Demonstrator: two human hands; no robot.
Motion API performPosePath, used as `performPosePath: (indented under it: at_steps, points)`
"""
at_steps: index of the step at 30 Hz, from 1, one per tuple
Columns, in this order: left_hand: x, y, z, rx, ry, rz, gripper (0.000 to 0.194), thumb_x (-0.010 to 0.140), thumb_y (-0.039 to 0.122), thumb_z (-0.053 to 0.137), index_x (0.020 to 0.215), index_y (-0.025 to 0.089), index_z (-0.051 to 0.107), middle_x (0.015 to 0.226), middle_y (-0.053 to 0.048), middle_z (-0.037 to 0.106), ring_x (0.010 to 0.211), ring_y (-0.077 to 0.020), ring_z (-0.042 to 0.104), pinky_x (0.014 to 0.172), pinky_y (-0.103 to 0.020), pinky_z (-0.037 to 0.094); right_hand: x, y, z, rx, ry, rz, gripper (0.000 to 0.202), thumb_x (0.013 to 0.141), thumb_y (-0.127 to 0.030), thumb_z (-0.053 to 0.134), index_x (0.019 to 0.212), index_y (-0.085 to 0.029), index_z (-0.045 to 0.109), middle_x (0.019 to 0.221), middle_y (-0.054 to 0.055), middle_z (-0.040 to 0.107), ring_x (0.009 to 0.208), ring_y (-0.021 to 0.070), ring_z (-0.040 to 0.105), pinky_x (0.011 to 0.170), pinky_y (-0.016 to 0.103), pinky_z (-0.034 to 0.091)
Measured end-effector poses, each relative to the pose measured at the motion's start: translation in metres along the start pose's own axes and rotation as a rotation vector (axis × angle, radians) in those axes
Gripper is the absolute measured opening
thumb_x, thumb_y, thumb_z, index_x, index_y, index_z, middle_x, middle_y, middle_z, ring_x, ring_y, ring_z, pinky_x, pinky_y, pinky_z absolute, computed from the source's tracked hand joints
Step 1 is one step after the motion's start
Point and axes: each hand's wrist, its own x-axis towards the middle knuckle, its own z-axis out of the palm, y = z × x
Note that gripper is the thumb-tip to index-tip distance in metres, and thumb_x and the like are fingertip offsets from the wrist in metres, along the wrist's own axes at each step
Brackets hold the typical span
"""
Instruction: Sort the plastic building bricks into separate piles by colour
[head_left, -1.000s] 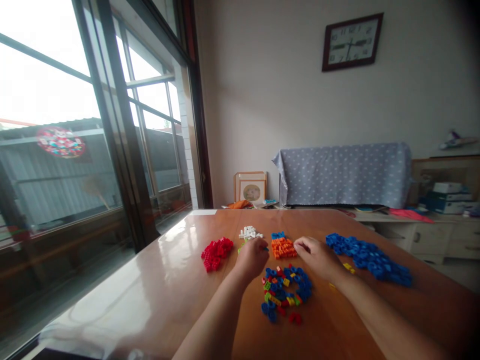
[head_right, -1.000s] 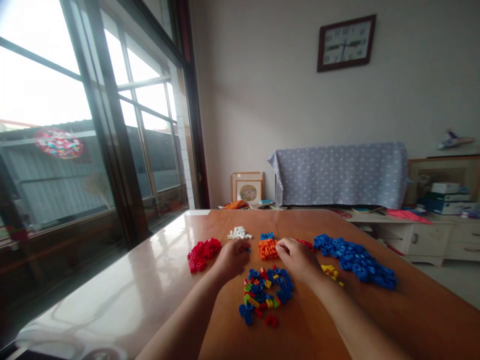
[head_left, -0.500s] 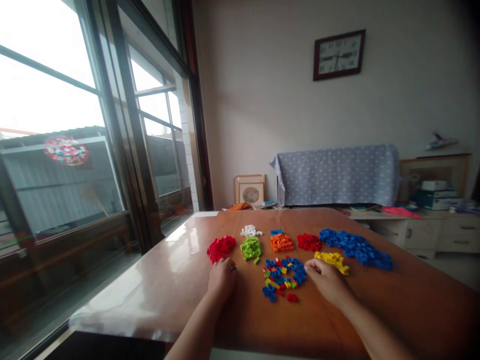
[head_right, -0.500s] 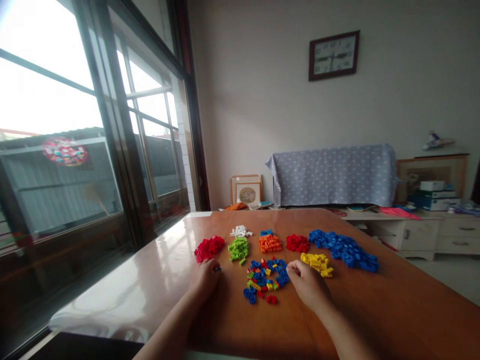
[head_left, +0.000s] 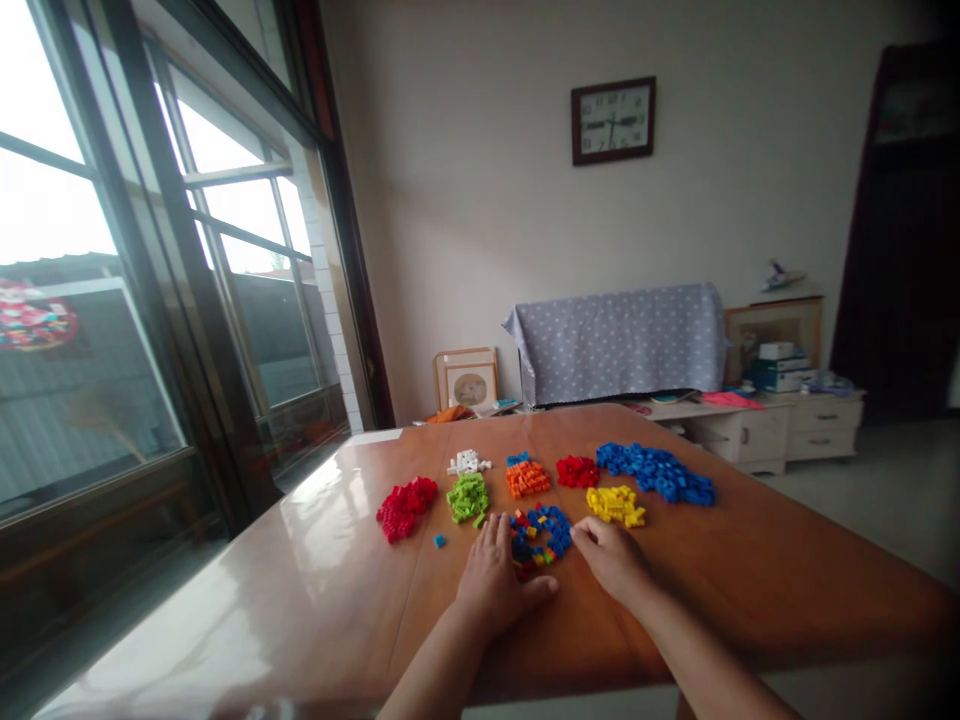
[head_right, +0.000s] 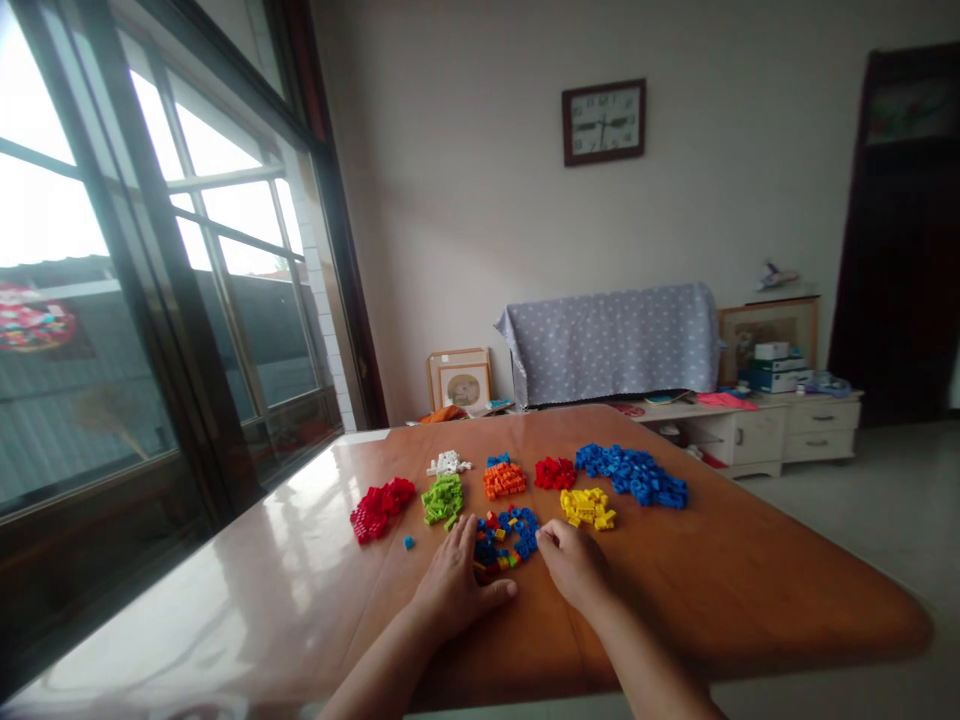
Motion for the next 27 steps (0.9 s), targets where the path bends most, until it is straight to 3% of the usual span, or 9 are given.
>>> performPosePath:
  at_steps: [5, 12, 18, 23, 27]
  points:
    - [0.018, 0.005, 0.009, -0.011, -0.036, 0.035, 0.116, 0.066, 0.079, 0.061, 0.157, 0.015, 0.025, 0.163, -0.017, 0.021, 0.152, -0.0365, 0.010, 0.122, -0.048, 0.019, 0.001, -0.001, 0.002, -0.016, 0.005, 0.009, 0.030, 0.090, -0.042, 0.047, 0.072, -0.023, 0.062, 0.067, 0.001, 0.067, 0.067, 0.0181, 0.062, 0.062, 0.026, 0.038]
    - [0.033, 0.008, 0.015, -0.012, 0.061, 0.215, 0.075, 0.086, 0.057, 0.051, 0.148, 0.016, 0.042, 0.154, -0.015, 0.041, 0.142, -0.0300, 0.037, 0.119, -0.041, 0.028, 0.002, -0.004, 0.001, -0.030, 0.018, 0.017, 0.030, 0.090, -0.040, 0.046, 0.069, -0.022, 0.059, 0.065, 0.000, 0.066, 0.066, 0.0174, 0.061, 0.061, 0.025, 0.037]
    - [0.034, 0.009, 0.017, 0.044, 0.058, 0.068, 0.103, 0.071, 0.076, 0.059, 0.151, 0.015, 0.037, 0.158, -0.018, 0.033, 0.146, -0.0391, 0.027, 0.119, -0.051, 0.023, 0.001, -0.007, 0.000, -0.048, 0.028, 0.021, 0.028, 0.090, -0.038, 0.047, 0.070, -0.022, 0.059, 0.067, 0.000, 0.067, 0.067, 0.0165, 0.061, 0.062, 0.025, 0.037]
    - [0.037, 0.008, 0.019, 0.036, 0.076, 0.160, 0.084, 0.079, 0.064, 0.057, 0.146, 0.014, 0.044, 0.151, -0.016, 0.044, 0.140, -0.0326, 0.039, 0.118, -0.042, 0.028, -0.001, -0.012, -0.001, -0.065, 0.036, 0.005, 0.026, 0.091, -0.034, 0.048, 0.073, -0.021, 0.061, 0.070, 0.001, 0.069, 0.070, 0.0160, 0.062, 0.062, 0.024, 0.037]
    - [0.040, 0.005, 0.019, 0.027, 0.102, 0.158, 0.082, 0.081, 0.068, 0.052, 0.145, 0.017, 0.045, 0.151, -0.015, 0.045, 0.140, -0.0345, 0.038, 0.117, -0.045, 0.028, -0.003, -0.015, -0.002, -0.078, 0.060, 0.010, 0.022, 0.090, -0.031, 0.049, 0.076, -0.021, 0.063, 0.074, 0.001, 0.070, 0.072, 0.0163, 0.063, 0.065, 0.024, 0.039]
